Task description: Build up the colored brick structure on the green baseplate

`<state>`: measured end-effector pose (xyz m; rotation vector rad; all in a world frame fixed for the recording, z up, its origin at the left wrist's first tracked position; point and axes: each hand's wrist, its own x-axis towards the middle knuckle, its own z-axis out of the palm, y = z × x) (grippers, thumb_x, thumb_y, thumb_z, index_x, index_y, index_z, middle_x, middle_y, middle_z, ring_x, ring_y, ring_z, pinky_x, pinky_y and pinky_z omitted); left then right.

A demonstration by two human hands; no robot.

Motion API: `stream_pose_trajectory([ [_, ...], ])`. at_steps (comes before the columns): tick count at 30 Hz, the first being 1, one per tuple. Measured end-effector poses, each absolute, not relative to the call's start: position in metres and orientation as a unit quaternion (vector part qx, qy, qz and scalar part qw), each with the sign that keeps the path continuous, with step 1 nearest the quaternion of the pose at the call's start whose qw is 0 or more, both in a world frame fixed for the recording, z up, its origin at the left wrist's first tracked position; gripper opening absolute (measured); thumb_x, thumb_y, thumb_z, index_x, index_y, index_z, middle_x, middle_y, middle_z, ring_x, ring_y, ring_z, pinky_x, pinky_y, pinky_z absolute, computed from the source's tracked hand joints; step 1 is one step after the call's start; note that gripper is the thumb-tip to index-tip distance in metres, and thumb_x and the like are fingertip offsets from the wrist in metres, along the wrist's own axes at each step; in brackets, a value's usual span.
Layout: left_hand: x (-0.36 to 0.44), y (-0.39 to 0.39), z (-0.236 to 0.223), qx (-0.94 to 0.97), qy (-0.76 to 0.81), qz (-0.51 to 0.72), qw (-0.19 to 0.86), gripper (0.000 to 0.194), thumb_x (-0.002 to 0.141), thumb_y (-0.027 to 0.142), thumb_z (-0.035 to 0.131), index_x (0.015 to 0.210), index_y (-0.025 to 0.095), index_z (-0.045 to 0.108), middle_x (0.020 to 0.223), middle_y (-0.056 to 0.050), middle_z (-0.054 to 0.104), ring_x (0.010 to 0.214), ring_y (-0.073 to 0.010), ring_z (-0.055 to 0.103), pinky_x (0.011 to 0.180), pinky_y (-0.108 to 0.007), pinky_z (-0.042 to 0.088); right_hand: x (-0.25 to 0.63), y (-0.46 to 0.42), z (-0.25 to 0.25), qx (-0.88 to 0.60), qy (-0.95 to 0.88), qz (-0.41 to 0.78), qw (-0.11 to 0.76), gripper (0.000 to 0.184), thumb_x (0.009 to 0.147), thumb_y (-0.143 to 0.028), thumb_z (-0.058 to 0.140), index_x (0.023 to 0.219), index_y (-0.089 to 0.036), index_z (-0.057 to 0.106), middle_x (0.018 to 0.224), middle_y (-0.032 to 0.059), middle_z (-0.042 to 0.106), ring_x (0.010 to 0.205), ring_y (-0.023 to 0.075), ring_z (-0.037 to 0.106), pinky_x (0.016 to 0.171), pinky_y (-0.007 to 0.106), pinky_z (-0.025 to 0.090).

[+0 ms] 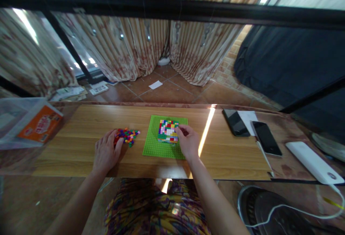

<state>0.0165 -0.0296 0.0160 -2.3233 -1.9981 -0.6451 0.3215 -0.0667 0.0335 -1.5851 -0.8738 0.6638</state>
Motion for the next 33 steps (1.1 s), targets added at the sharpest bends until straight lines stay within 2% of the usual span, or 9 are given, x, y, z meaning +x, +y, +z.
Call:
stream_pose_trajectory([
  [10,0.015,-0.029,0.013,-0.744,-0.633,-0.213,0.003,0.052,0.098,0.046,0.036,0.134,0.013,0.053,0.136,-0.016,0.059,0.128,-0.0313,0.051,0.106,-0.046,0.036,0.319,-0.067,0.035,-0.720,-0.431,0.210,0.501,0.039,0.080,-0.051,0.065,0.100,-0.018,0.073,0.089,0.0078,0.074,0.071,0.0184,0.067,0.068,0.033,0.055],
  [19,0.015,-0.029,0.014,-0.744,-0.633,-0.214,0.009,0.051,0.098,0.046,0.035,0.133,0.014,0.054,0.135,-0.016,0.059,0.126,-0.0319,0.052,0.105,-0.046,0.037,0.317,-0.066,0.035,-0.713,-0.460,0.182,0.497,0.034,0.082,-0.045,0.063,0.101,-0.018,0.073,0.090,0.0074,0.072,0.072,0.0172,0.064,0.071,0.033,0.054],
  [22,0.015,-0.029,0.013,-0.746,-0.630,-0.218,0.011,0.052,0.098,0.047,0.035,0.133,0.013,0.054,0.135,-0.016,0.060,0.126,-0.0323,0.053,0.104,-0.046,0.038,0.322,-0.071,0.042,-0.701,-0.452,0.183,0.520,0.035,0.086,-0.046,0.060,0.102,-0.017,0.072,0.088,0.0067,0.073,0.072,0.0169,0.065,0.070,0.032,0.054],
  [26,0.014,-0.029,0.010,-0.745,-0.627,-0.227,0.013,0.051,0.098,0.046,0.036,0.133,0.013,0.054,0.134,-0.016,0.060,0.125,-0.0321,0.053,0.105,-0.046,0.038,0.319,-0.086,0.058,-0.686,-0.421,0.127,0.579,0.034,0.089,-0.047,0.056,0.094,-0.017,0.072,0.082,0.0056,0.073,0.072,0.0166,0.065,0.069,0.031,0.054],
  [29,0.014,-0.030,0.009,-0.742,-0.630,-0.227,0.011,0.050,0.099,0.044,0.035,0.133,0.013,0.054,0.134,-0.016,0.060,0.124,-0.0321,0.053,0.104,-0.047,0.038,0.301,-0.101,0.065,-0.661,-0.449,0.145,0.583,0.029,0.089,-0.044,0.058,0.094,-0.019,0.072,0.085,0.0057,0.074,0.075,0.0177,0.068,0.070,0.032,0.055],
  [33,0.014,-0.032,0.010,-0.736,-0.637,-0.228,-0.003,0.048,0.099,0.041,0.034,0.133,0.014,0.054,0.135,-0.015,0.059,0.125,-0.0313,0.053,0.104,-0.046,0.039,0.261,-0.118,0.061,-0.614,-0.545,0.206,0.532,0.019,0.090,-0.034,0.059,0.096,-0.023,0.072,0.094,0.0049,0.074,0.083,0.0175,0.069,0.075,0.030,0.055],
])
